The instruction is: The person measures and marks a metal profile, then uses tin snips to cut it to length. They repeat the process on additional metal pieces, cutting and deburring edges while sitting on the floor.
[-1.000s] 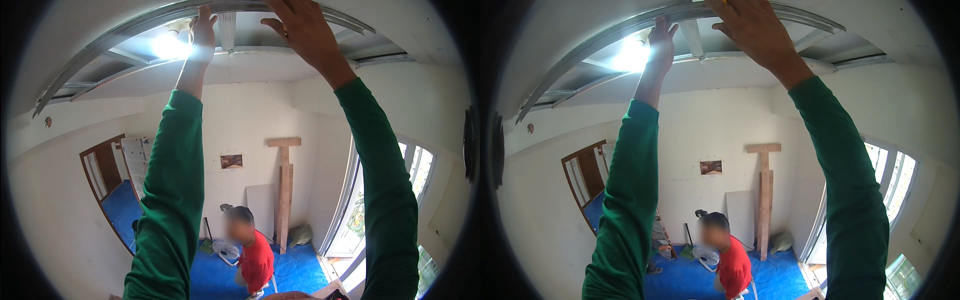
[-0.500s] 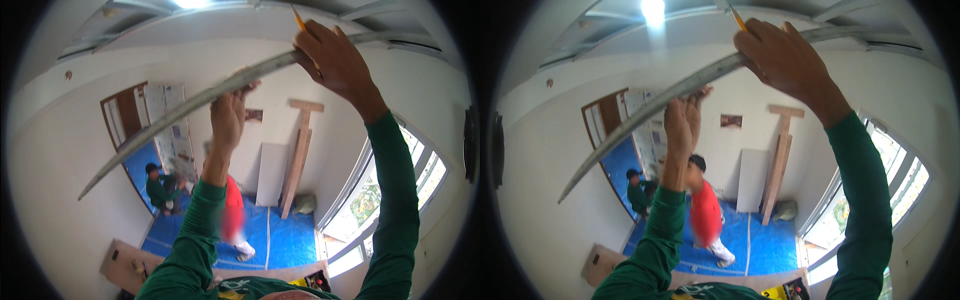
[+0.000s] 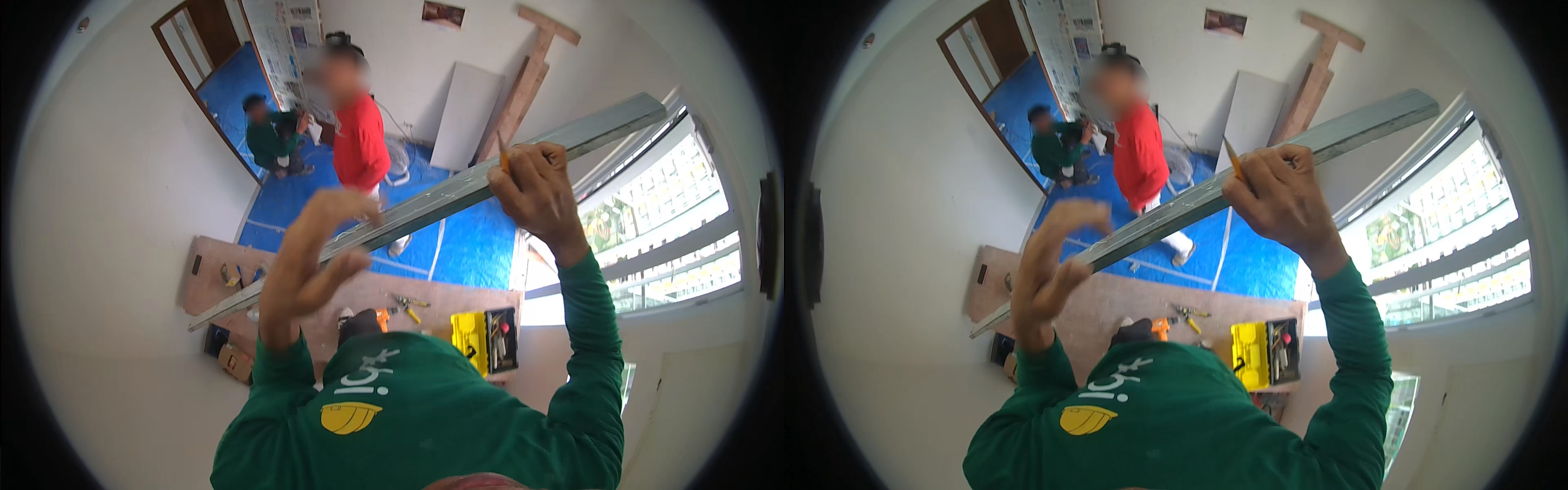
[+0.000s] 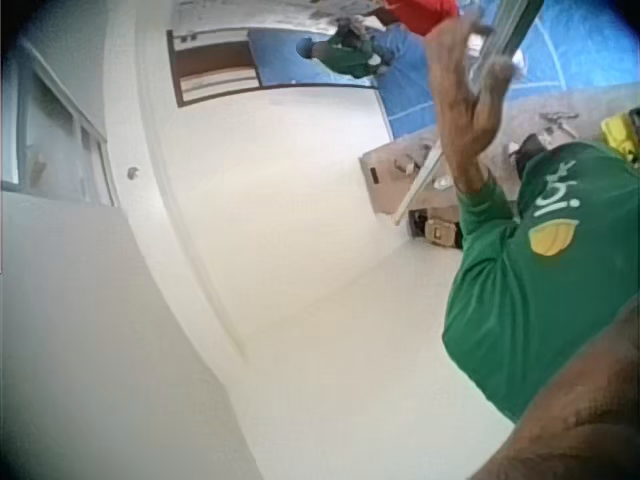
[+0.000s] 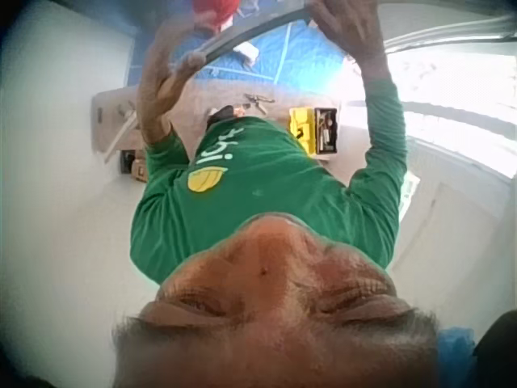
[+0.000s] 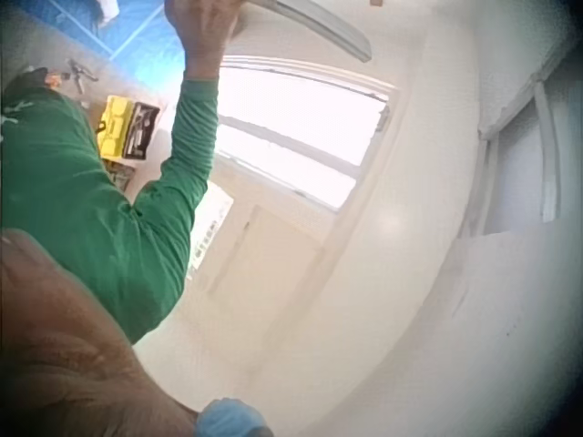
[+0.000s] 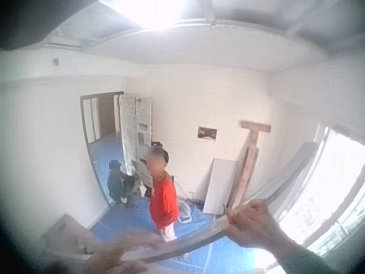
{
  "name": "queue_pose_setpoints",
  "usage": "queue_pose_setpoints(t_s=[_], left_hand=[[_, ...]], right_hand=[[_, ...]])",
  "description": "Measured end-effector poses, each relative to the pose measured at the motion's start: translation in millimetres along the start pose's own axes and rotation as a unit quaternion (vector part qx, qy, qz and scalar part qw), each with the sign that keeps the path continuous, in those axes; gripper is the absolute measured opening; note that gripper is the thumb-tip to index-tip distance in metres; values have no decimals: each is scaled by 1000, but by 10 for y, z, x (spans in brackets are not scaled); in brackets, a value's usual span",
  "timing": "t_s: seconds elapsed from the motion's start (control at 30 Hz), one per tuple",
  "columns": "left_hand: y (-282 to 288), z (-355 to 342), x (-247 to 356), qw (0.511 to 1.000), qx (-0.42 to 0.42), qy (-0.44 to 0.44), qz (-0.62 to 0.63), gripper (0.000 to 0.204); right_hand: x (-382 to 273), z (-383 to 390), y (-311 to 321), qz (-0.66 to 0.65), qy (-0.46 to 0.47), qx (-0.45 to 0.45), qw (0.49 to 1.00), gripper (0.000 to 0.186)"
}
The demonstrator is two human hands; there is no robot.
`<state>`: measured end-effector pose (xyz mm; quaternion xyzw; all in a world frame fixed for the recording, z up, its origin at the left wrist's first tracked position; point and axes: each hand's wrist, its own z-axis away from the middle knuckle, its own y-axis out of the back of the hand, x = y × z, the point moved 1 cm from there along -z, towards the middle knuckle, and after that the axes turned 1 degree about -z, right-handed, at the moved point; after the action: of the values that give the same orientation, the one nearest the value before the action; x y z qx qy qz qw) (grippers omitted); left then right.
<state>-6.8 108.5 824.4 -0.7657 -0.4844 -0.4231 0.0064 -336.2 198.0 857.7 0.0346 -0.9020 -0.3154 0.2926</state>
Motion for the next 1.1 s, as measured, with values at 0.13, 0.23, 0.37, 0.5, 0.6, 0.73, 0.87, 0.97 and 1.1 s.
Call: queue_pose_setpoints(t_s=[0.13,0.23,0.37,0.5,0.6,0.73,0.87,0.97,1.1], left_hand=[[-145,203,-803,972,-149,184,-6,63],[-208,536,-1183,909,-231,316,146,65],[-248,977,-1489,903,-252,334,94,61],[-197,1248,-1903,873,-281,370,148,57],[-208,1422,-2195,835,-305,402,220,55],[-316,1612,-2430,816,-319,426,226,53],[-482,1723,-2550,872,-298,348,174,57],[-605,1826,-2685,868,-319,343,162,62],[-780,2080,-2911,833,-350,378,202,63]], right_hand=[[-534,109,-219,-40,-15,-46,998,15],[-821,91,-381,-61,-37,-97,993,13],[-1125,100,-681,-92,-68,-159,981,13],[-1438,171,-971,-103,-88,-188,973,11],[-1650,277,-1151,-136,-123,-237,954,10],[-1860,484,-1367,-189,-181,-273,926,12],[-2032,701,-1543,-221,-252,-251,908,12],[-2175,860,-1656,-235,-294,-275,885,13],[-2382,1079,-1773,-241,-317,-373,838,16]])
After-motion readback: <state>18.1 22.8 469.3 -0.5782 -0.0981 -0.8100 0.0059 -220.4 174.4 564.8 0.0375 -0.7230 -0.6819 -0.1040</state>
